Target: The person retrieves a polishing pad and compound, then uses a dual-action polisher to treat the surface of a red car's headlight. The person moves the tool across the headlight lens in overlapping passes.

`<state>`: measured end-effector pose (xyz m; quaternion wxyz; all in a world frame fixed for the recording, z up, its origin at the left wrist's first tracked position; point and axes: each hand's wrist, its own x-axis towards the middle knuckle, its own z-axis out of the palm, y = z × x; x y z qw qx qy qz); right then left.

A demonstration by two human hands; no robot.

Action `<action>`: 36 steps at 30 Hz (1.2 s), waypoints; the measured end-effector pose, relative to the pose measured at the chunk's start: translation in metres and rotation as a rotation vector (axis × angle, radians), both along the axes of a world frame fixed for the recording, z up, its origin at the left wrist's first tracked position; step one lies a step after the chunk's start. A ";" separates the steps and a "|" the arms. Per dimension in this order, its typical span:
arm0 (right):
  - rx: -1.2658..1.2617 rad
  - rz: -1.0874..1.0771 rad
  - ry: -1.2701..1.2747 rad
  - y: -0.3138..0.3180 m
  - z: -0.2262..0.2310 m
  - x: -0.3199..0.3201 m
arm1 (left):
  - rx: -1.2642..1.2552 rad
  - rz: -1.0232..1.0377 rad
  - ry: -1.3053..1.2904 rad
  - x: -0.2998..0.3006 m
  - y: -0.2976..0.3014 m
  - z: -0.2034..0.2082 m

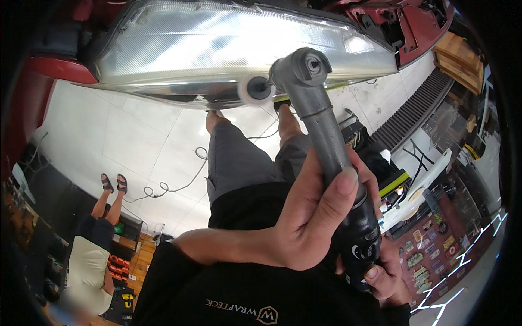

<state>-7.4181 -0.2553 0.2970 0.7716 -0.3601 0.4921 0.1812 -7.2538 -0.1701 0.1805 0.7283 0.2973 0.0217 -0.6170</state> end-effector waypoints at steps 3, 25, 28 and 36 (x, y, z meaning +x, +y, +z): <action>-0.026 0.001 0.029 0.000 0.002 -0.006 | -0.062 -0.002 -0.006 -0.005 -0.002 -0.005; -0.034 -0.250 0.189 -0.020 -0.003 -0.054 | -0.087 -0.085 -0.016 -0.059 -0.054 -0.024; -0.067 -0.275 0.179 -0.018 -0.006 -0.061 | -0.092 -0.075 0.008 -0.071 -0.060 -0.026; -0.090 -0.111 0.150 -0.021 -0.011 -0.064 | -0.062 -0.089 0.006 -0.061 -0.050 -0.020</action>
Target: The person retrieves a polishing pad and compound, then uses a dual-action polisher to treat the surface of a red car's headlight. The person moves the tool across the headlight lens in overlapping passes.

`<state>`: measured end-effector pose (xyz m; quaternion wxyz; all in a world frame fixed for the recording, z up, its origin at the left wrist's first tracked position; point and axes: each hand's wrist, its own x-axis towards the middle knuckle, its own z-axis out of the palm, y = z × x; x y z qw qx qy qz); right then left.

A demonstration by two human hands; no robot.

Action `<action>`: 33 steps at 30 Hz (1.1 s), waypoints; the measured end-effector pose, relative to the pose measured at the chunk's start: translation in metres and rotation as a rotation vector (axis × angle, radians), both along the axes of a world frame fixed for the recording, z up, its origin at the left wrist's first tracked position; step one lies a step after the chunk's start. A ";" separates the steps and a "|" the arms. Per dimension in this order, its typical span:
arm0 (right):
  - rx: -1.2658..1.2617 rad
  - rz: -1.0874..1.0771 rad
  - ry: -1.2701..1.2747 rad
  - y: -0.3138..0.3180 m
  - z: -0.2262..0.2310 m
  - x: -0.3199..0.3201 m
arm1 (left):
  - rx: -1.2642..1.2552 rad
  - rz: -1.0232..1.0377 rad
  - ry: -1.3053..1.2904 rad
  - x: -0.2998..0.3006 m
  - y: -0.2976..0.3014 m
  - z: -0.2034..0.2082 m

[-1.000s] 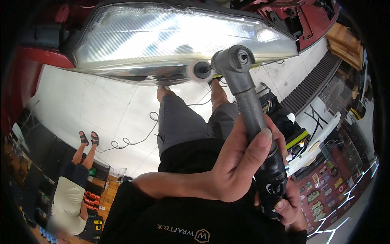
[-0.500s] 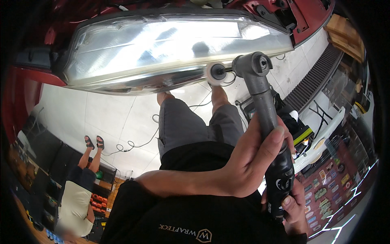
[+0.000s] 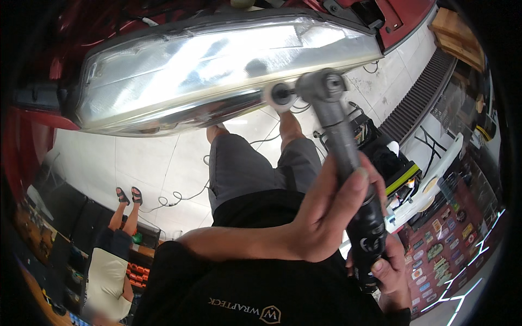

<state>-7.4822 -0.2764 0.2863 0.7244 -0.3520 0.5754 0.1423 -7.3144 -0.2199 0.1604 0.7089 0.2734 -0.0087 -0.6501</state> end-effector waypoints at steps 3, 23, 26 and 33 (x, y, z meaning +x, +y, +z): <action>0.027 0.056 -0.086 0.000 -0.008 0.000 | 0.031 -0.034 -0.111 0.010 0.013 0.000; -0.115 0.271 -0.310 -0.039 -0.049 -0.049 | 0.034 0.061 0.017 -0.027 -0.009 -0.011; -0.138 0.246 -0.315 -0.039 -0.056 -0.068 | -0.016 0.081 0.020 -0.038 -0.015 -0.018; -0.190 0.249 -0.193 -0.048 -0.064 -0.091 | -0.030 0.061 -0.034 -0.056 -0.031 -0.028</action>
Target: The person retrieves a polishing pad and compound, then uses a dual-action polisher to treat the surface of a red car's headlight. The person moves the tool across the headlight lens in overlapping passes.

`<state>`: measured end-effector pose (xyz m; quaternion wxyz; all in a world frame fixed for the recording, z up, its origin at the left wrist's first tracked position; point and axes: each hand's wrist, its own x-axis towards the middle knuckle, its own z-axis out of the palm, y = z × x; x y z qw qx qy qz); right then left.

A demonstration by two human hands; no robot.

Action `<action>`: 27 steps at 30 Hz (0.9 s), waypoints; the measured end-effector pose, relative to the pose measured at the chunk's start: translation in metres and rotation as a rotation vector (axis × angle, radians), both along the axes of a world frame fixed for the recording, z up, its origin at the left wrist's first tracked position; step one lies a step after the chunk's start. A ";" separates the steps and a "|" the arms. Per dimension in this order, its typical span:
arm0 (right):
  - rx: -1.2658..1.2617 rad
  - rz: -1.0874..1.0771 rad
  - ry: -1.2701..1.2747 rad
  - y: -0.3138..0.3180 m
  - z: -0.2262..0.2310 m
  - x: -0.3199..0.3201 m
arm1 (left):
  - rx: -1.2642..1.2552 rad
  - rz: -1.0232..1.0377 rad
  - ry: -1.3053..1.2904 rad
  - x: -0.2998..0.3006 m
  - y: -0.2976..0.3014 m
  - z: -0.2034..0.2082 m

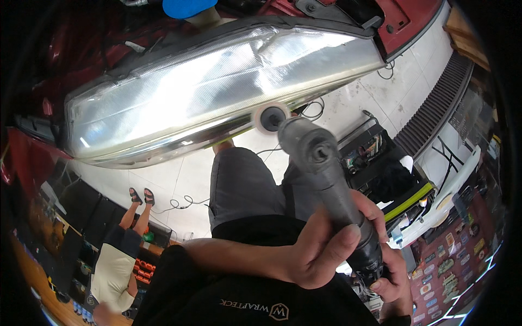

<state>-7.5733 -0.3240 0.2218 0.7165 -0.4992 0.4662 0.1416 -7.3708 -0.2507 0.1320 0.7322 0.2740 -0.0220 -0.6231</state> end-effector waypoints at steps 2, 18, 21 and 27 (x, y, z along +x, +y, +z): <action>0.068 -0.055 -0.016 -0.006 -0.002 -0.002 | -0.006 0.007 -0.017 -0.006 -0.004 -0.003; 0.007 -0.068 -0.054 0.002 -0.004 -0.024 | -0.013 0.000 -0.063 -0.012 -0.005 -0.008; -0.028 0.082 -0.108 -0.011 -0.004 0.010 | 0.109 0.042 -0.004 -0.001 0.007 0.005; 0.014 0.118 -0.189 -0.020 -0.015 0.010 | -0.030 0.143 0.106 -0.011 0.007 -0.004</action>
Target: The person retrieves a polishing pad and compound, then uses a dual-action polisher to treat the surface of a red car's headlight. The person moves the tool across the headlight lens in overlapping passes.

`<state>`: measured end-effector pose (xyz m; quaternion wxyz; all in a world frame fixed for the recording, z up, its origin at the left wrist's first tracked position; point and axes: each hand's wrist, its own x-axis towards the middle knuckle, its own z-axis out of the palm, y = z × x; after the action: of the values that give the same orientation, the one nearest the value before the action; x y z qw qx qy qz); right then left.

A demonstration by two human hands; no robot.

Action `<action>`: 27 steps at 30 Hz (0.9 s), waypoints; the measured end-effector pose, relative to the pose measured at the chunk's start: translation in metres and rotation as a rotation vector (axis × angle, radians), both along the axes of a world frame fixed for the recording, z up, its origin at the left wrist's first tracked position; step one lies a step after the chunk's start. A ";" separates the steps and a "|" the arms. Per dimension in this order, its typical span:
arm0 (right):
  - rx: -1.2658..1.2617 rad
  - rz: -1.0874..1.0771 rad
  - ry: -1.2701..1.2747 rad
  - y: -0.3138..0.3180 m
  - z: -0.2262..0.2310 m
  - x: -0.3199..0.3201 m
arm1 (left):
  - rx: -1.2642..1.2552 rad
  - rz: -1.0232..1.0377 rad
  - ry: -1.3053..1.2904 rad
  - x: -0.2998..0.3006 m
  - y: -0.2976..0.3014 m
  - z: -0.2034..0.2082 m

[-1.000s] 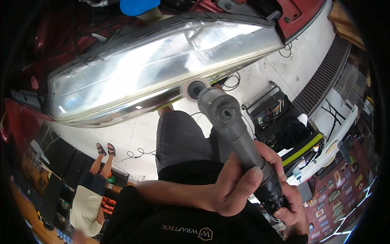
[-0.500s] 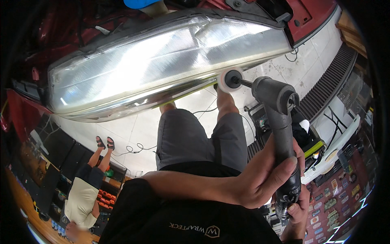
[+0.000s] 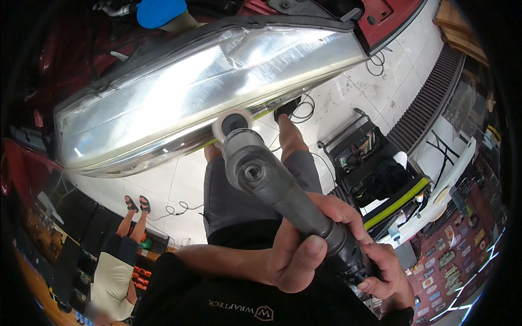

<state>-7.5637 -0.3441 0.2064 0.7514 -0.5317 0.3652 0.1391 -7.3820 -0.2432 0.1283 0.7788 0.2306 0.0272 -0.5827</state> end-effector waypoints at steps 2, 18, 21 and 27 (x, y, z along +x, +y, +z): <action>-0.035 0.015 -0.013 0.001 -0.005 -0.014 | -0.024 -0.023 -0.012 -0.003 -0.003 -0.005; -0.111 -0.297 0.181 0.003 -0.021 -0.054 | -0.090 -0.204 -0.314 -0.025 -0.036 -0.033; -0.109 -0.341 0.196 0.005 -0.021 -0.067 | -0.117 -0.165 -0.306 -0.034 -0.044 -0.035; -0.052 -0.369 0.227 0.004 -0.011 -0.068 | -0.089 -0.130 -0.305 -0.037 -0.047 -0.031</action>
<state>-7.6317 -0.3397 0.1958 0.7042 -0.4559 0.5421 0.0490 -7.4188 -0.2903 0.0975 0.7441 0.2829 -0.1321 -0.5906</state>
